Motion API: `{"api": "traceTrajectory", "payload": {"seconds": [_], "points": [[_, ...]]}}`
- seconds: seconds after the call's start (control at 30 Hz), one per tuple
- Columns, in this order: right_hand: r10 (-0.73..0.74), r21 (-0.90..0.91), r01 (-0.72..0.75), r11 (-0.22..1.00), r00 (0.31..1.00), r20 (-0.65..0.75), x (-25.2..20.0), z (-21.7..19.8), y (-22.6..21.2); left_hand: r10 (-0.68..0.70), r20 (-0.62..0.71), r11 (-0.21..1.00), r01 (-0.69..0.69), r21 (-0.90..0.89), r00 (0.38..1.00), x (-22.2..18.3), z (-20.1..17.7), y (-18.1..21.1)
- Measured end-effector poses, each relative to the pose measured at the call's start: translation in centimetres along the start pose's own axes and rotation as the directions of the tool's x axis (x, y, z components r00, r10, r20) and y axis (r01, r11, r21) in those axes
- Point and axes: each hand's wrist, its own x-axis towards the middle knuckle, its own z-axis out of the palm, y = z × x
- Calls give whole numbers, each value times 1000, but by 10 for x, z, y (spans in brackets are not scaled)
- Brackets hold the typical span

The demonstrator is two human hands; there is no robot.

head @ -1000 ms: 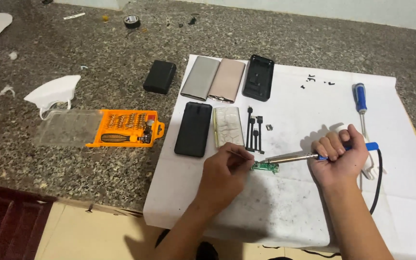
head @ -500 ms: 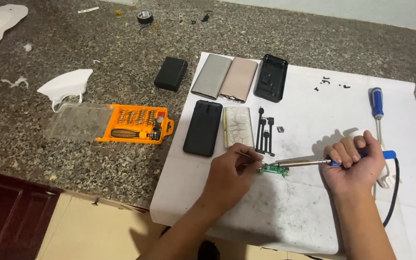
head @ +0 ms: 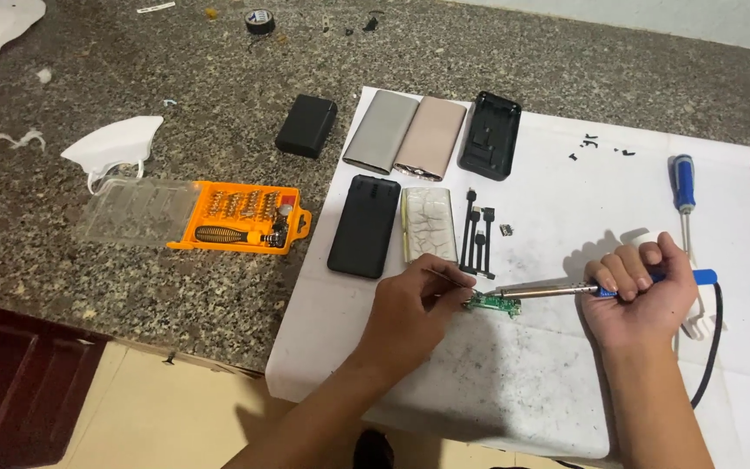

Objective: The person is using a soldering iron to repair or modify a small electronic circuit board on a repair bench.

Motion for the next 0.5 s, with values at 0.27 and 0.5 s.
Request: {"api": "traceTrajectory", "payload": {"seconds": [0.27, 0.5], "points": [[-1, -3, 2, 1000, 999, 33, 3, -5, -1, 36, 6, 999, -36, 12, 999, 1, 0, -5], [15, 6, -15, 1000, 998, 57, 4, -6, -1, -51, 1, 999, 51, 11, 999, 1, 0, 3]]}}
